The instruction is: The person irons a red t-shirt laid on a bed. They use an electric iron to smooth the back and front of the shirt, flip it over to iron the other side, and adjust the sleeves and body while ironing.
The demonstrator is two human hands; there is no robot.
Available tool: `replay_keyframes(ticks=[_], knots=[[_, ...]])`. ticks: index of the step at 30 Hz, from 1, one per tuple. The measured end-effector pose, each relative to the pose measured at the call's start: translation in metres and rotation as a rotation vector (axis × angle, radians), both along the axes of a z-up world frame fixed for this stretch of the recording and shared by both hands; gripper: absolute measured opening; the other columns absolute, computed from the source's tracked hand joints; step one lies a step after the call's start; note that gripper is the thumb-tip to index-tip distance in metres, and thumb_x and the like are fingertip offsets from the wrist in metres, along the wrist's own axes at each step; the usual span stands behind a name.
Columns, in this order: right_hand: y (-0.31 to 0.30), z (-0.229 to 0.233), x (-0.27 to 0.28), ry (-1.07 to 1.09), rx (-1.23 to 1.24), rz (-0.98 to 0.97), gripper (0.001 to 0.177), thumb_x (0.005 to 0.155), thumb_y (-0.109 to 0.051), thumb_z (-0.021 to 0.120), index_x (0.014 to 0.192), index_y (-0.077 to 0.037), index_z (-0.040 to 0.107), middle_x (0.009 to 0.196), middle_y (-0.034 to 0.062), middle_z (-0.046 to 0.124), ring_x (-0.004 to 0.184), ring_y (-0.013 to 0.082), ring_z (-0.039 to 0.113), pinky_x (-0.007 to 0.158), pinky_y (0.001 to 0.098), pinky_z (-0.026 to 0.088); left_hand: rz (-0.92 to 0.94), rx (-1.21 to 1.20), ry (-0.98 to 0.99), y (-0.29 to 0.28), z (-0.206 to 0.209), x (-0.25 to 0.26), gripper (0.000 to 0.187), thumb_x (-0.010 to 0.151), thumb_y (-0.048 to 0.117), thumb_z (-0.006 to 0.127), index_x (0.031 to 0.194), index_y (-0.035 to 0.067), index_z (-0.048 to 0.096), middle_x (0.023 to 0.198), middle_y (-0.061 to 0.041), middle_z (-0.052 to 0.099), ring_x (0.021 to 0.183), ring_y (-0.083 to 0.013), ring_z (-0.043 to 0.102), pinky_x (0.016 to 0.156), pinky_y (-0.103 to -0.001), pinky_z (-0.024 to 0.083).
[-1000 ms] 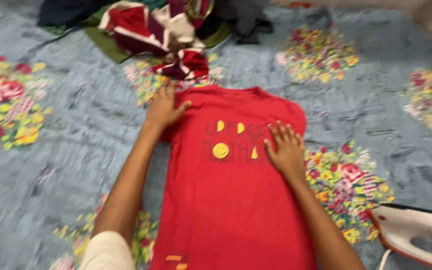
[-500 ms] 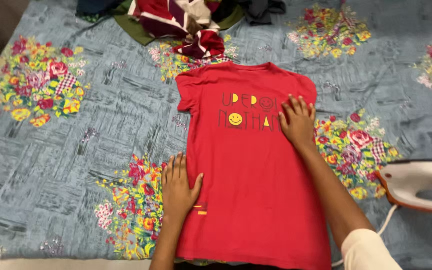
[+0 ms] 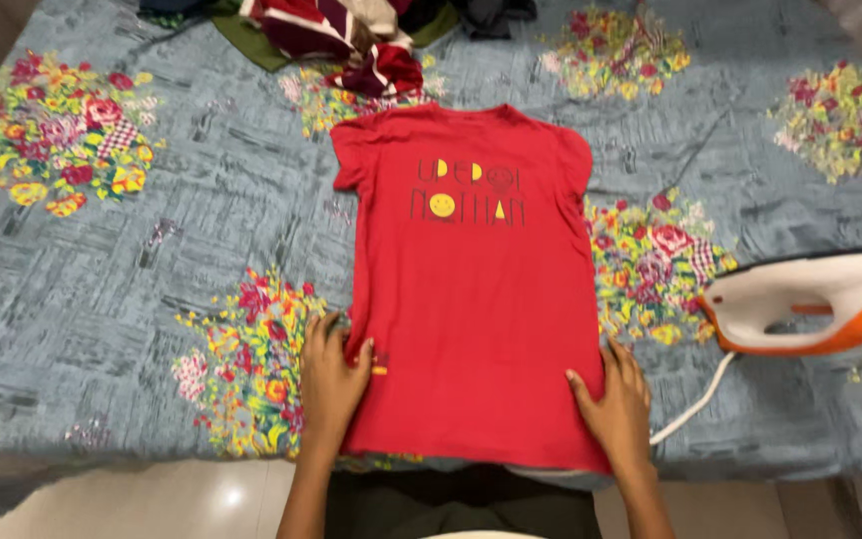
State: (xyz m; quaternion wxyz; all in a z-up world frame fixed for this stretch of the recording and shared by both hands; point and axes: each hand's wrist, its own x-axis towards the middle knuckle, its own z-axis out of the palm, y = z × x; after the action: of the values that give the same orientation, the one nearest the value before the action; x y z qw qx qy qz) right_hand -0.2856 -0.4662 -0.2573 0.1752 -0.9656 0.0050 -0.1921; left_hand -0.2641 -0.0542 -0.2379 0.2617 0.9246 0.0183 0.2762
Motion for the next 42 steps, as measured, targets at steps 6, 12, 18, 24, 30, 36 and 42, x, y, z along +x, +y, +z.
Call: replay_keyframes(ticks=[6, 12, 18, 24, 30, 36, 42], knots=[[-0.018, -0.008, 0.011, 0.015, 0.732, 0.013, 0.022, 0.094, -0.016, 0.076, 0.108, 0.000, 0.068, 0.112, 0.0137, 0.073, 0.100, 0.0225, 0.070, 0.087, 0.0343, 0.053, 0.045, -0.925, 0.371, 0.018, -0.012, -0.007, 0.033, 0.096, 0.024, 0.076, 0.118, 0.000, 0.069, 0.084, -0.020, 0.069, 0.063, -0.0195, 0.057, 0.060, -0.037, 0.044], [-0.043, 0.003, -0.005, 0.211, 1.509, 0.017, 0.023, 0.097, -0.008, 0.072, 0.116, -0.003, 0.062, 0.103, 0.0084, 0.070, 0.091, 0.0138, 0.069, 0.082, 0.0282, 0.055, -0.099, -1.325, 0.402, 0.049, -0.013, -0.036, 0.037, 0.093, 0.015, 0.072, 0.123, -0.002, 0.059, 0.083, -0.015, 0.075, 0.070, -0.0143, 0.070, 0.064, -0.028, 0.055], [-0.035, 0.008, -0.031, 0.213, 1.496, -0.004, 0.034, 0.089, -0.006, 0.068, 0.122, -0.005, 0.059, 0.109, 0.0066, 0.071, 0.094, 0.0109, 0.071, 0.083, 0.0270, 0.057, -0.164, -1.264, 0.475, 0.054, -0.024, -0.058, 0.039, 0.089, 0.016, 0.071, 0.125, 0.001, 0.061, 0.086, -0.007, 0.080, 0.077, -0.0094, 0.072, 0.069, -0.022, 0.057], [-0.049, 0.007, -0.048, 0.247, 1.053, -0.007, 0.037, 0.090, -0.010, 0.074, 0.125, -0.003, 0.065, 0.109, 0.0044, 0.068, 0.072, 0.0086, 0.060, 0.056, 0.0238, 0.043, 0.012, -0.955, 0.554, 0.066, -0.022, -0.076, 0.037, 0.102, 0.026, 0.072, 0.125, -0.002, 0.076, 0.068, -0.006, 0.050, 0.061, -0.0161, 0.042, 0.049, -0.032, 0.033], [-0.057, 0.012, -0.052, 0.261, 0.871, -0.016, 0.044, 0.087, -0.013, 0.076, 0.129, -0.006, 0.065, 0.110, -0.0004, 0.071, 0.063, 0.0035, 0.054, 0.050, 0.0225, 0.042, -0.018, -1.454, 0.580, 0.064, -0.009, -0.087, 0.039, 0.086, 0.011, 0.068, 0.123, 0.002, 0.061, 0.079, -0.001, 0.077, 0.073, -0.0058, 0.068, 0.067, -0.020, 0.052], [-0.053, 0.012, -0.058, 0.435, 0.755, 0.054, 0.053, 0.085, -0.012, 0.080, 0.136, -0.006, 0.065, 0.096, 0.0040, 0.066, 0.067, 0.0067, 0.058, 0.060, 0.0224, 0.047, -0.084, -1.210, 0.537, 0.061, -0.029, -0.098, 0.036, 0.097, 0.020, 0.079, 0.121, -0.006, 0.070, 0.081, -0.003, 0.063, 0.068, -0.0077, 0.048, 0.059, -0.023, 0.036], [-0.078, 0.024, -0.068, 0.372, 1.164, 0.106, 0.043, 0.089, -0.008, 0.073, 0.132, -0.004, 0.065, 0.097, -0.0009, 0.068, 0.089, 0.0046, 0.064, 0.078, 0.0199, 0.050, -0.018, -1.382, 0.507, 0.068, -0.009, -0.103, 0.038, 0.086, 0.022, 0.074, 0.115, 0.000, 0.064, 0.085, -0.001, 0.078, 0.074, -0.0079, 0.070, 0.065, -0.022, 0.053]])
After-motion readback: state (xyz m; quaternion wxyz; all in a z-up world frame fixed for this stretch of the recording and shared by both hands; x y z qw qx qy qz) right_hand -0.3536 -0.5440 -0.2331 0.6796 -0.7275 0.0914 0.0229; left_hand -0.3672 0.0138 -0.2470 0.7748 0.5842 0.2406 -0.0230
